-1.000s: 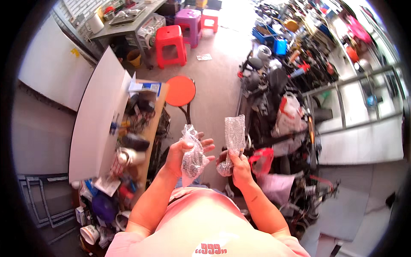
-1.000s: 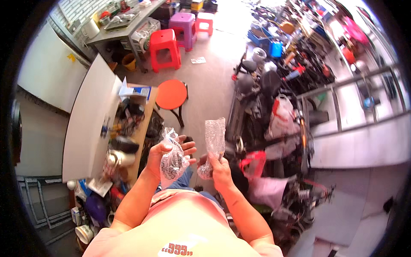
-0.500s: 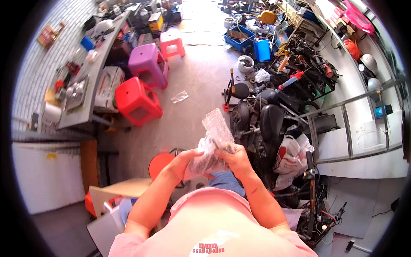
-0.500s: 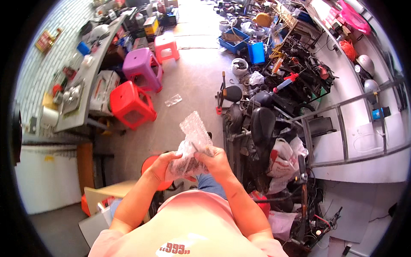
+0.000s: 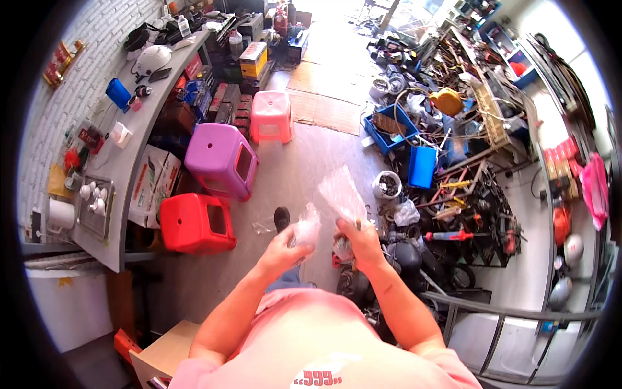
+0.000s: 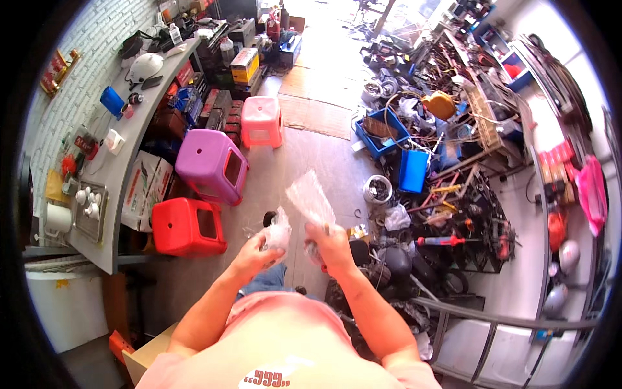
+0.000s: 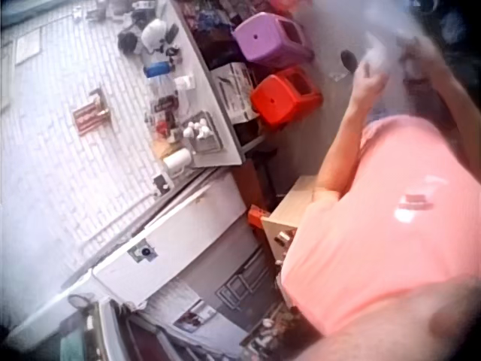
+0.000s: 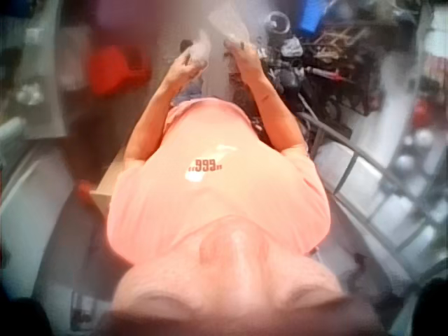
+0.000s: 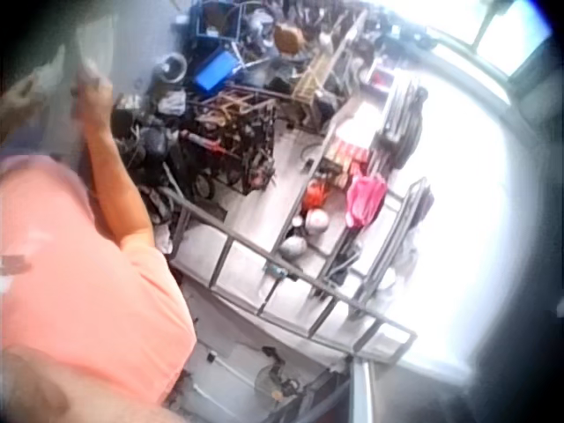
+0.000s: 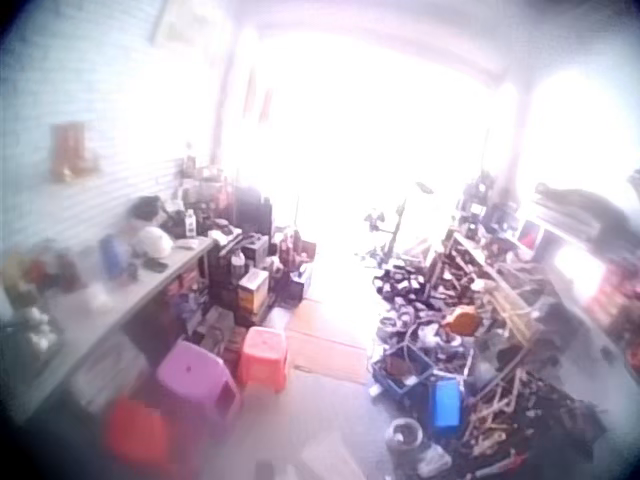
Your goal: The person unwraps a component from bubble wrap and connects wires to the handlebars of a motorcycle.
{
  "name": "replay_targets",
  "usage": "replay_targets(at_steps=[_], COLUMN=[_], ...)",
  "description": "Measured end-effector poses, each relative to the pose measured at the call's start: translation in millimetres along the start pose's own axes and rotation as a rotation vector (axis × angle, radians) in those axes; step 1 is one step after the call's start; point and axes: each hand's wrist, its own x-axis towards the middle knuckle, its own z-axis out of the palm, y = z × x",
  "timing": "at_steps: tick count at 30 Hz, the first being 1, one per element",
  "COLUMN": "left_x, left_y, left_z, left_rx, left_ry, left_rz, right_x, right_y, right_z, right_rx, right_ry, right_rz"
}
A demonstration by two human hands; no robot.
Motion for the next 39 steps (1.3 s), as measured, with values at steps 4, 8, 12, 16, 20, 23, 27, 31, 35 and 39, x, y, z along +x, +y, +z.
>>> replay_targets(at_steps=[4, 8, 12, 16, 20, 23, 27, 31, 35, 39], left_x=[134.7, 249.3, 381.4, 532.6, 682.8, 762.7, 871.1, 1007.9, 1159.1, 1271.4], left_y=[72.6, 160.1, 234.4, 308.4, 354.9, 428.8, 528.3, 583.6, 646.7, 739.4], left_z=[-39.4, -65.0, -89.0, -86.9, -101.3, -102.6, -107.9, -142.7, -169.9, -184.2], left_rx=[0.505, 0.651, 0.035, -0.290, -0.433, -0.573, -0.729, -0.783, -0.488, -0.280], left_ry=[0.211, 0.199, -0.056, -0.103, -0.124, -0.150, -0.122, -0.098, 0.051, 0.060], left_rz=[0.134, 0.130, -0.080, -0.287, -0.216, -0.318, -0.225, -0.210, -0.067, -0.035], right_x=[144.1, 270.7, 377.3, 519.9, 667.2, 751.6, 876.5, 1018.3, 1159.4, 1263.3], right_y=[-66.0, -134.8, -199.0, -242.1, -306.8, -385.1, -467.5, -527.1, -599.6, -677.6], right_z=[22.7, 22.4, 0.2, -37.8, -64.7, -78.3, -95.1, -95.6, -106.8, -122.6], right_rx=[-0.005, 0.022, 0.253, 0.343, 0.368, 0.314, 0.158, -0.146, -0.317, -0.390], right_ry=[0.000, 0.079, 0.065, 0.079, 0.072, 0.083, 0.034, 0.147, 0.266, 0.115], right_rz=[0.124, 0.010, -0.046, -0.025, -0.065, -0.046, -0.103, -0.271, -0.738, -0.459])
